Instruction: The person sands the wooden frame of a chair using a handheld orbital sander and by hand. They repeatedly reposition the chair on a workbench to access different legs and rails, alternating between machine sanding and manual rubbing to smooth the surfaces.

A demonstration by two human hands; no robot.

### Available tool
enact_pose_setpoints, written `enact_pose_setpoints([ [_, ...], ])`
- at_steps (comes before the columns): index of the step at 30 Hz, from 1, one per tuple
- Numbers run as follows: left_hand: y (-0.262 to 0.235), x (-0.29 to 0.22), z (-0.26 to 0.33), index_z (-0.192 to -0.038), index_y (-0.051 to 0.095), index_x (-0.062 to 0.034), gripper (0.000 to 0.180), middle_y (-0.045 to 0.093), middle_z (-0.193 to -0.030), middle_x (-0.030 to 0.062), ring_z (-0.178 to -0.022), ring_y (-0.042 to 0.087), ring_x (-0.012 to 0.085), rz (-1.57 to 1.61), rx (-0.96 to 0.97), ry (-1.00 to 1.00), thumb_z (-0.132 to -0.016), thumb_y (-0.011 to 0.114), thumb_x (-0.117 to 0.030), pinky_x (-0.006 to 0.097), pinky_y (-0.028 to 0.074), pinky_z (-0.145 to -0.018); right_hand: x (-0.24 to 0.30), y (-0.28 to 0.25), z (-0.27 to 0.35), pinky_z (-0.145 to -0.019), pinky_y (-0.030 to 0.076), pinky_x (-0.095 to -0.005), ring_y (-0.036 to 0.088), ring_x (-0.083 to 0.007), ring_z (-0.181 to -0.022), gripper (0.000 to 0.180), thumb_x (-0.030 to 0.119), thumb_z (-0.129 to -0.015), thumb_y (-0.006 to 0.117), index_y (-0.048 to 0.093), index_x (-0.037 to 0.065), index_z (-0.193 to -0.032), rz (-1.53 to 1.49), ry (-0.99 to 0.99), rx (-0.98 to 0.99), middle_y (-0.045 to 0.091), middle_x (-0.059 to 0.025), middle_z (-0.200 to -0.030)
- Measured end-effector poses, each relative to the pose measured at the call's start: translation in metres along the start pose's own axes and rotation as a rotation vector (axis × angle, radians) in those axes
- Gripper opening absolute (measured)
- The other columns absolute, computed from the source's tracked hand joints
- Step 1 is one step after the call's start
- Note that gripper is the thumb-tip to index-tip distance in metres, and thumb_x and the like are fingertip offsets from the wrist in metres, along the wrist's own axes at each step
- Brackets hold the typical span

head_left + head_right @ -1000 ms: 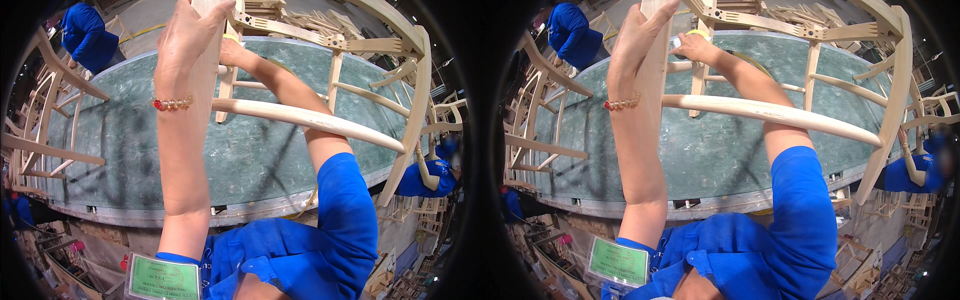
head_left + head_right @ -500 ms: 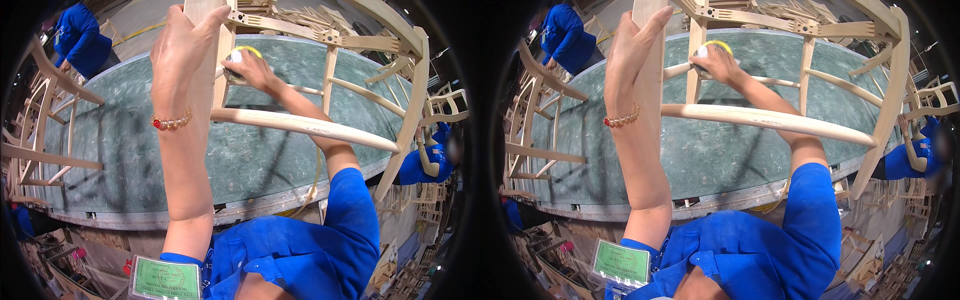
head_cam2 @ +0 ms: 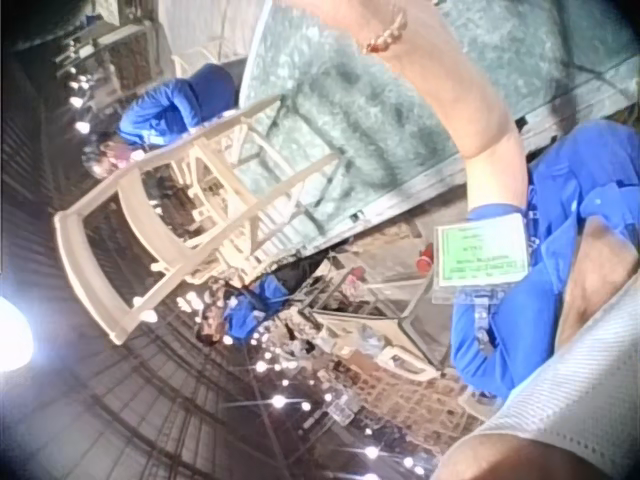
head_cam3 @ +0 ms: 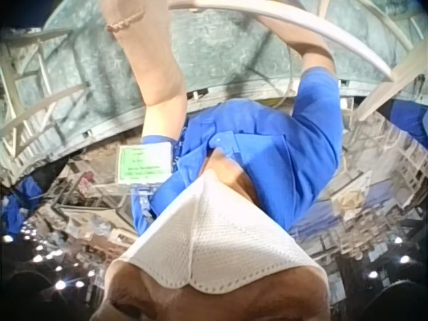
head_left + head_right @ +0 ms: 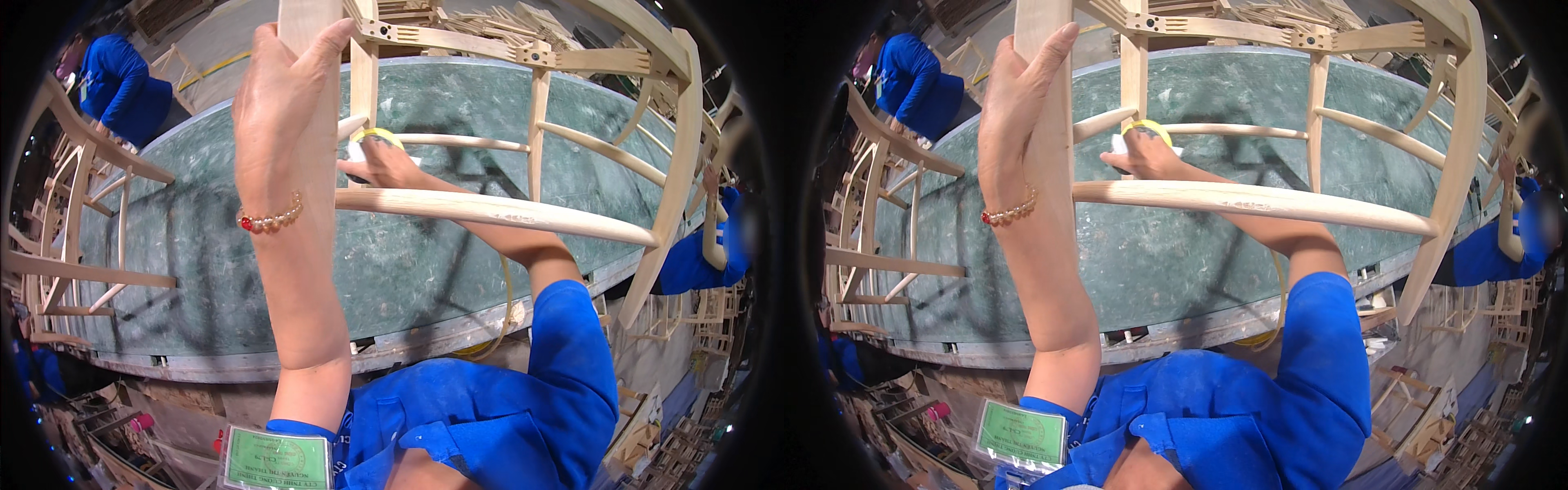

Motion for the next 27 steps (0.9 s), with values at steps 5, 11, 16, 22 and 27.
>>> enact_pose_setpoints([
  [5,-0.002,-0.004,0.004,-0.115,0.054,0.0075,0.081,0.065,-0.094,0.0198,-0.086,0.067,0.0238,0.019,-0.003,0.028,-0.076,0.071,-0.061,0.033,0.053,-0.076,-0.002,0.034,-0.038,-0.061,0.053,-0.0438,0.063,-0.0357,-0.087,0.034,0.013,-0.084,0.056,0.057,0.021,-0.117,0.041,-0.061,-0.009,0.048,-0.0227,-0.105],
  [11,0.011,-0.01,-0.003,-0.114,0.055,0.0068,0.077,0.064,-0.091,0.0161,-0.081,0.065,0.0179,0.077,0.05,0.044,-0.077,0.072,-0.058,0.03,0.053,-0.07,-0.02,0.089,-0.08,-0.06,0.053,-0.0436,0.064,-0.0355,-0.092,0.025,0.014,-0.092,0.05,0.06,0.021,-0.113,0.209,-0.029,-0.062,0.054,-0.02,-0.105],
  [16,0.005,0.0,-0.002,-0.112,0.057,0.0031,0.067,0.064,-0.089,0.0098,-0.073,0.061,0.0124,0.044,0.047,0.022,-0.081,0.07,-0.055,0.028,0.05,-0.061,-0.008,0.081,-0.069,-0.062,0.054,-0.0424,0.065,-0.0317,-0.089,0.028,0.017,-0.09,0.051,0.059,0.023,-0.116,0.209,0.027,0.095,0.053,-0.018,-0.106],
  [22,0.011,-0.001,-0.012,-0.109,0.055,0.0091,0.072,0.061,-0.081,0.0115,-0.071,0.061,0.0158,0.05,0.104,0.054,-0.081,0.069,-0.056,0.03,0.05,-0.061,-0.01,0.049,-0.022,-0.056,0.046,-0.0326,0.061,-0.0255,-0.084,0.036,0.021,-0.091,0.048,0.051,0.03,-0.126,0.334,0.064,0.185,0.048,-0.0174,-0.105],
  [27,0.014,-0.001,-0.017,-0.111,0.054,0.0118,0.08,0.061,-0.089,0.0183,-0.079,0.062,0.0203,-0.053,0.069,0.088,-0.08,0.067,-0.06,0.032,0.052,-0.069,-0.026,0.012,0.036,-0.063,0.048,-0.0422,0.058,-0.0338,-0.083,0.055,0.023,-0.089,0.055,0.042,0.031,-0.141,-0.029,0.162,-0.187,0.051,-0.0166,-0.105],
])
Point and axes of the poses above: each hand's wrist, its own z-axis away from the middle knuckle, its own y-axis out of the palm, x = y × z, the point moved 9 cm from there along -z, towards the middle knuckle
